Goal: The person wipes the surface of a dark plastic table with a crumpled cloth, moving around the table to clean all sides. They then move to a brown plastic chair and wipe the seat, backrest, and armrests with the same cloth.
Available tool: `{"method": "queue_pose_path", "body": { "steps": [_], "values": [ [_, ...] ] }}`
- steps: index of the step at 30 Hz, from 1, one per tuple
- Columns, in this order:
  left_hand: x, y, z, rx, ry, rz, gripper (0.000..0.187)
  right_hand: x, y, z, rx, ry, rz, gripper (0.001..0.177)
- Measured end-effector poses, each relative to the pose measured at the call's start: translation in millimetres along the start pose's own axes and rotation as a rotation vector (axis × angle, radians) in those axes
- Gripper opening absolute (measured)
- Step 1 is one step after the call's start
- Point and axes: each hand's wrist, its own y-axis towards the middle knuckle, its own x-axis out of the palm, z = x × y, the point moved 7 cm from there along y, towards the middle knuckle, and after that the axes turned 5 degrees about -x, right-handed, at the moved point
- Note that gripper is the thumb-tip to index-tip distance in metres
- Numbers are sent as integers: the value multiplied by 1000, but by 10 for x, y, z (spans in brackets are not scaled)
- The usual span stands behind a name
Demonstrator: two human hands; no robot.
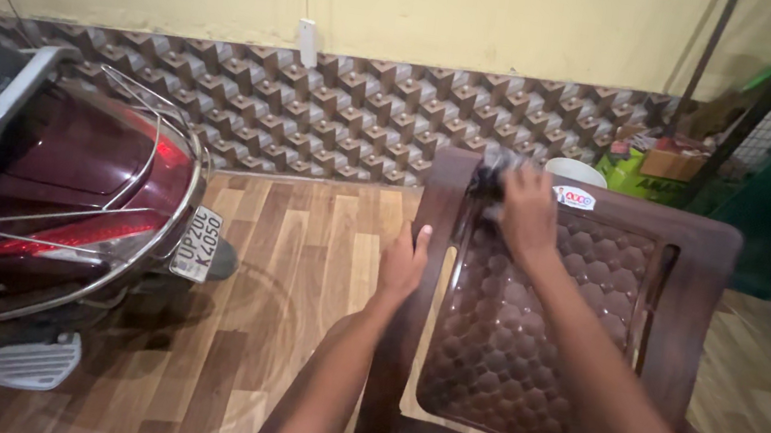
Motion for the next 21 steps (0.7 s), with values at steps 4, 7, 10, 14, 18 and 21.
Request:
{"method": "queue_pose_path", "body": {
  "steps": [4, 7, 10, 14, 18, 21],
  "values": [
    [49, 3, -56, -71, 45, -58, 56, 228, -467, -593, -384, 102, -264, 41],
    [40, -2, -40, -27, 62, 12, 57, 344, -266, -616, -479, 144, -415, 48],
    [2, -20, -22, -12, 35, 14, 56, 260, 297, -466, -407, 154, -145, 45],
    [51, -26, -87, -104, 73, -58, 47, 434, 581, -200, -25, 171, -16, 32],
    [214, 38, -278, -33, 68, -61, 43, 611, -99, -803, -355, 283, -143, 45],
    [238, 18, -269, 50, 77, 1, 64, 404, -308, -813, -358, 397, -208, 53]
  ]
}}
